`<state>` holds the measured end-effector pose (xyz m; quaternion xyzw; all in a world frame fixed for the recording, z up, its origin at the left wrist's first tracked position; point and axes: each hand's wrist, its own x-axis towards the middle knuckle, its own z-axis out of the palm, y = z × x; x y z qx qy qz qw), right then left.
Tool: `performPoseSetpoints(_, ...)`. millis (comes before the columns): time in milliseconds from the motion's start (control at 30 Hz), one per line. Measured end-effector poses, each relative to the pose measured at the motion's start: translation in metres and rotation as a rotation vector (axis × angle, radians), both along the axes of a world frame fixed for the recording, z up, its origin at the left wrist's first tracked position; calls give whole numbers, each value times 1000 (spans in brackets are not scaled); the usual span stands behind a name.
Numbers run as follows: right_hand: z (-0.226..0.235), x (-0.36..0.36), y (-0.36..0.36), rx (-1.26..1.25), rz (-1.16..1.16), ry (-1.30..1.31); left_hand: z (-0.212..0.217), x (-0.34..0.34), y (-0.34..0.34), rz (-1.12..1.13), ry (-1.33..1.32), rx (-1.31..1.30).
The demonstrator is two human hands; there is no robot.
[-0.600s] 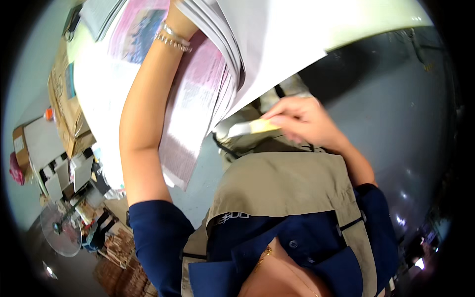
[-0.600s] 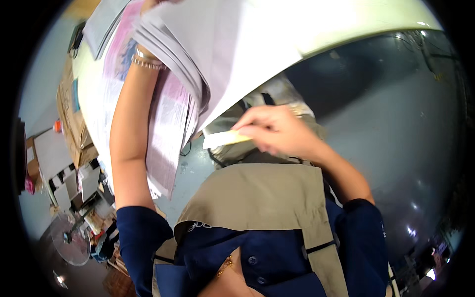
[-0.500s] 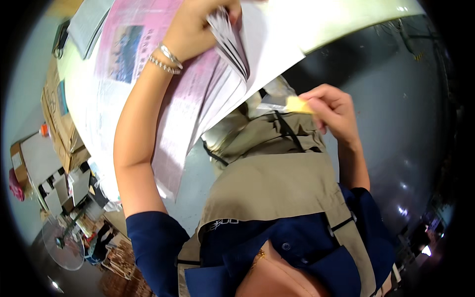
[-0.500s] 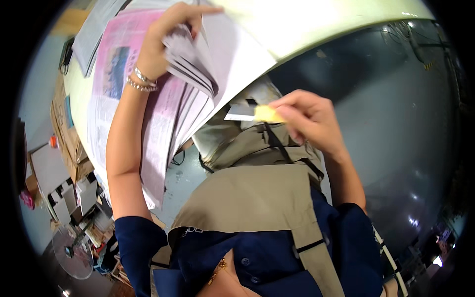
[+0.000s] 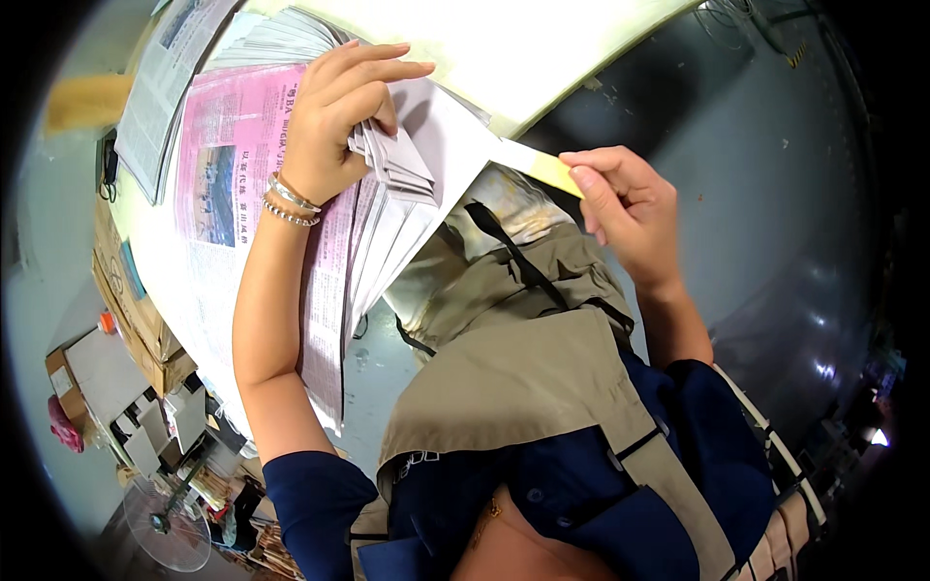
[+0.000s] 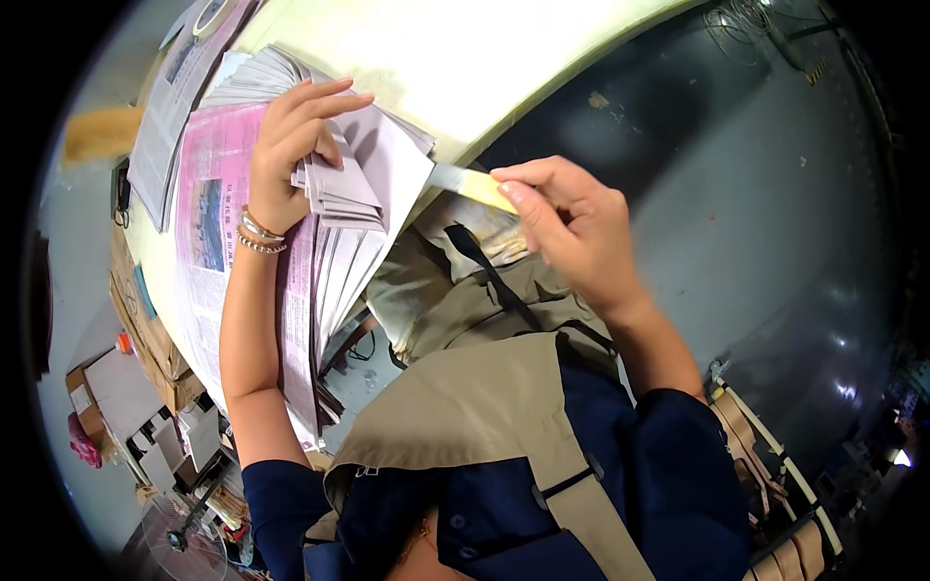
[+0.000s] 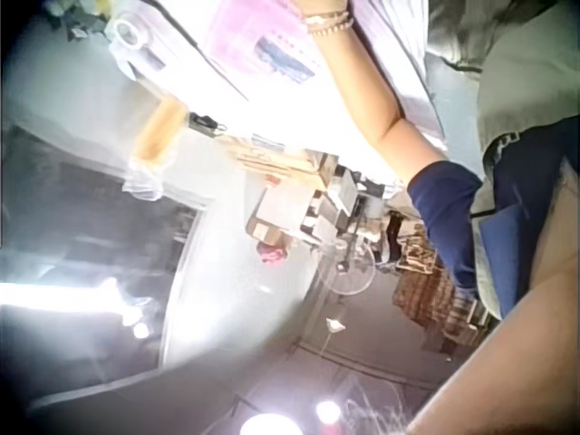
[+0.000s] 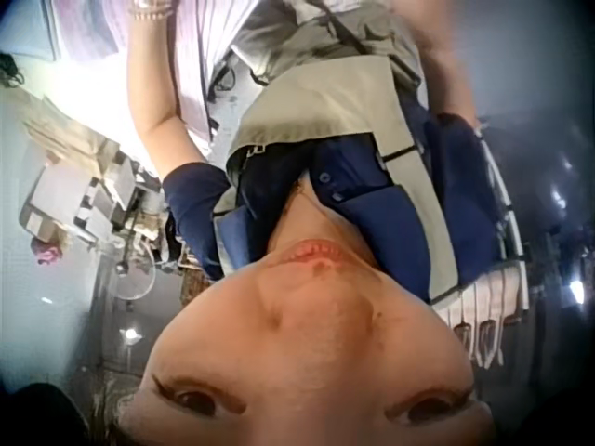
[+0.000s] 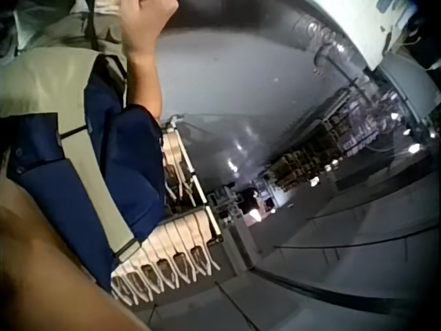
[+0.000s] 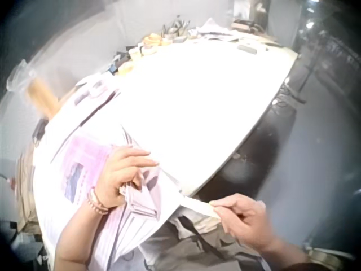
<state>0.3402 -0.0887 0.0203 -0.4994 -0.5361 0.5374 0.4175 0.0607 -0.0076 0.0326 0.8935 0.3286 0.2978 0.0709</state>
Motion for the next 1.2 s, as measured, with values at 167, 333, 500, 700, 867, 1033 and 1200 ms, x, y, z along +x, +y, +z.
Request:
performPoseSetpoints(167,4,-15,-1,189,56,-41,2,-4,4,-33,20,-95)
performPoseSetpoints(333,3,-14,0,190,58,-34,1,-4,0,-36,12,-99)
performPoseSetpoints(500,5,-13,0,196,62,-40,0,-4,2,-39,-1,-91)
performPoseSetpoints(700,6,-13,-1,203,40,-38,-1,-5,4,-48,17,-95)
performPoseSetpoints(867,7,-10,1,151,33,-45,-1,-5,2,-35,9,-85)
performPoseSetpoints(1033,6,-5,3,146,27,-75,0,-3,2,-33,23,-63)
performPoseSetpoints(1200,17,2,22,81,-35,-29,-1,0,3,-34,38,-46)
